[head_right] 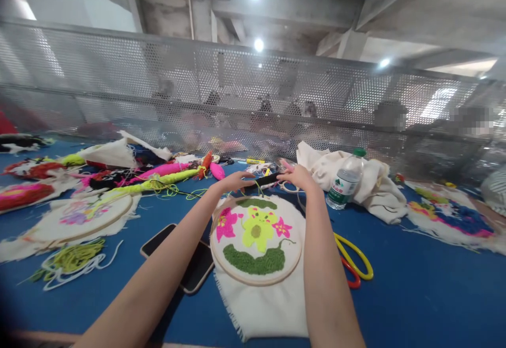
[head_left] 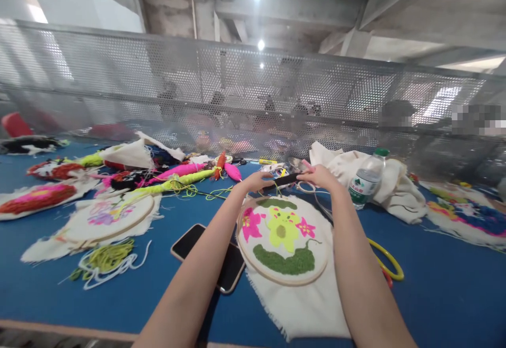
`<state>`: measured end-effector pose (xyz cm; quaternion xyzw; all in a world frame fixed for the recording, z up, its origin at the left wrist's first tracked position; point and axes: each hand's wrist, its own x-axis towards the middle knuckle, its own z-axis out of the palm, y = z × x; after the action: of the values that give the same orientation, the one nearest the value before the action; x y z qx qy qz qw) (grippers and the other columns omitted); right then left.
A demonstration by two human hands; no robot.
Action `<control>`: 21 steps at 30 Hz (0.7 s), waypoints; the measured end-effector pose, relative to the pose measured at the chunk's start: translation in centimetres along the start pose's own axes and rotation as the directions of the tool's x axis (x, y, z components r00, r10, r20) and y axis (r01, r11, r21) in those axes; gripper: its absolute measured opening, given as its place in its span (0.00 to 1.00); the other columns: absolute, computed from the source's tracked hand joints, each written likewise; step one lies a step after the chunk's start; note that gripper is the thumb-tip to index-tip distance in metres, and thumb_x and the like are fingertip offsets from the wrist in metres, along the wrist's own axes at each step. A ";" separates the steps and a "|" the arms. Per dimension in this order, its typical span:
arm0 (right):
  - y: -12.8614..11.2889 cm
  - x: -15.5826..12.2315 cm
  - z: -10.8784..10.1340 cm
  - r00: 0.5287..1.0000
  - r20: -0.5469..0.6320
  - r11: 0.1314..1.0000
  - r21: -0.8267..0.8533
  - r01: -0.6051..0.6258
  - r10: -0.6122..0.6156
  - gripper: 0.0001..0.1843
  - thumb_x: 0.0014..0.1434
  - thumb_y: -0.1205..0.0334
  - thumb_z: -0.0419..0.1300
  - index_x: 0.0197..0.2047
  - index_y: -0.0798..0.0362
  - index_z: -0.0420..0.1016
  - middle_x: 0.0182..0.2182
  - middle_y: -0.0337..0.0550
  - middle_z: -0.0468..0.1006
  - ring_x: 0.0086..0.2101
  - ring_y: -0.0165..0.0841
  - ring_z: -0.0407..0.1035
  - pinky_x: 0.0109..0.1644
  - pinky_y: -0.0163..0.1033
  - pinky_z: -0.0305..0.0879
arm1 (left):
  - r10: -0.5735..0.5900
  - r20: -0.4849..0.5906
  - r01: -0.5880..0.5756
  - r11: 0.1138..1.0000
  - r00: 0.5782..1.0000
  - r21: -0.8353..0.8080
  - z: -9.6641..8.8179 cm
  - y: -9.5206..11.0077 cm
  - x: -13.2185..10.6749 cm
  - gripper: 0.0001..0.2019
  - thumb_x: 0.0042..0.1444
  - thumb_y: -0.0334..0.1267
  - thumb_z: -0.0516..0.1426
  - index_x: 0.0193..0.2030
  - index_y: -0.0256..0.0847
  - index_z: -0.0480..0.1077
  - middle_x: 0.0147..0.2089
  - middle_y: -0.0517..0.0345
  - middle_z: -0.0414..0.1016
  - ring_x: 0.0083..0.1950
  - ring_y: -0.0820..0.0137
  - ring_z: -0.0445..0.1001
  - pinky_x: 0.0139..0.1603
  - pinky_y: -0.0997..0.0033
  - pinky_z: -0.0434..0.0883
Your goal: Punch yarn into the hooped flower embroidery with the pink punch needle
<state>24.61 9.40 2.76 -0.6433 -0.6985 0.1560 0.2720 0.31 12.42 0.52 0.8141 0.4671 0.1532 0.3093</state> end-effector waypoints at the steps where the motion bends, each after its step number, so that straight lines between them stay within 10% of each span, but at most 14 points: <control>1: -0.4 -0.2 -0.7 0.999 -0.034 1.000 0.023 0.015 -0.014 0.16 0.48 0.51 0.62 0.28 0.57 0.78 0.19 0.38 0.73 0.24 0.31 0.66 0.31 0.35 0.60 | 0.014 0.003 -0.014 1.000 1.000 -0.010 0.3 -0.1 0.1 0.22 0.56 0.45 0.52 0.56 0.40 0.66 0.47 0.52 0.76 0.29 0.72 0.75 0.23 0.77 0.67; 9: -3.1 -1.7 -4.1 0.955 -0.287 0.970 0.206 0.130 -0.067 0.14 0.42 0.54 0.65 0.29 0.57 0.78 0.16 0.33 0.65 0.21 0.28 0.58 0.28 0.34 0.54 | 0.152 0.037 -0.151 0.988 0.988 -0.039 1.2 -0.7 1.5 0.16 0.48 0.43 0.58 0.41 0.36 0.75 0.35 0.55 0.78 0.34 0.68 0.73 0.35 0.73 0.68; 14: -3.3 -1.6 -4.3 0.919 -0.387 0.890 0.393 0.231 -0.068 0.15 0.47 0.55 0.61 0.34 0.57 0.77 0.17 0.32 0.64 0.18 0.23 0.52 0.23 0.32 0.49 | 0.191 0.071 -0.185 0.979 0.979 -0.089 1.8 0.1 1.7 0.24 0.48 0.44 0.59 0.52 0.38 0.68 0.36 0.56 0.78 0.34 0.70 0.73 0.37 0.73 0.69; 21: -2.6 -0.7 -4.8 0.821 -0.564 0.781 0.551 0.295 0.088 0.08 0.50 0.60 0.58 0.33 0.56 0.70 0.18 0.32 0.63 0.14 0.21 0.47 0.18 0.31 0.43 | 0.147 0.061 -0.142 0.987 0.987 -0.080 2.0 0.3 1.7 0.12 0.53 0.44 0.54 0.31 0.36 0.72 0.25 0.58 0.73 0.26 0.72 0.71 0.31 0.74 0.68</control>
<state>25.36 7.72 7.97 -0.4937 -0.5328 0.1635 0.6676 2.49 13.08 -0.92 0.8382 0.3901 0.1653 0.3435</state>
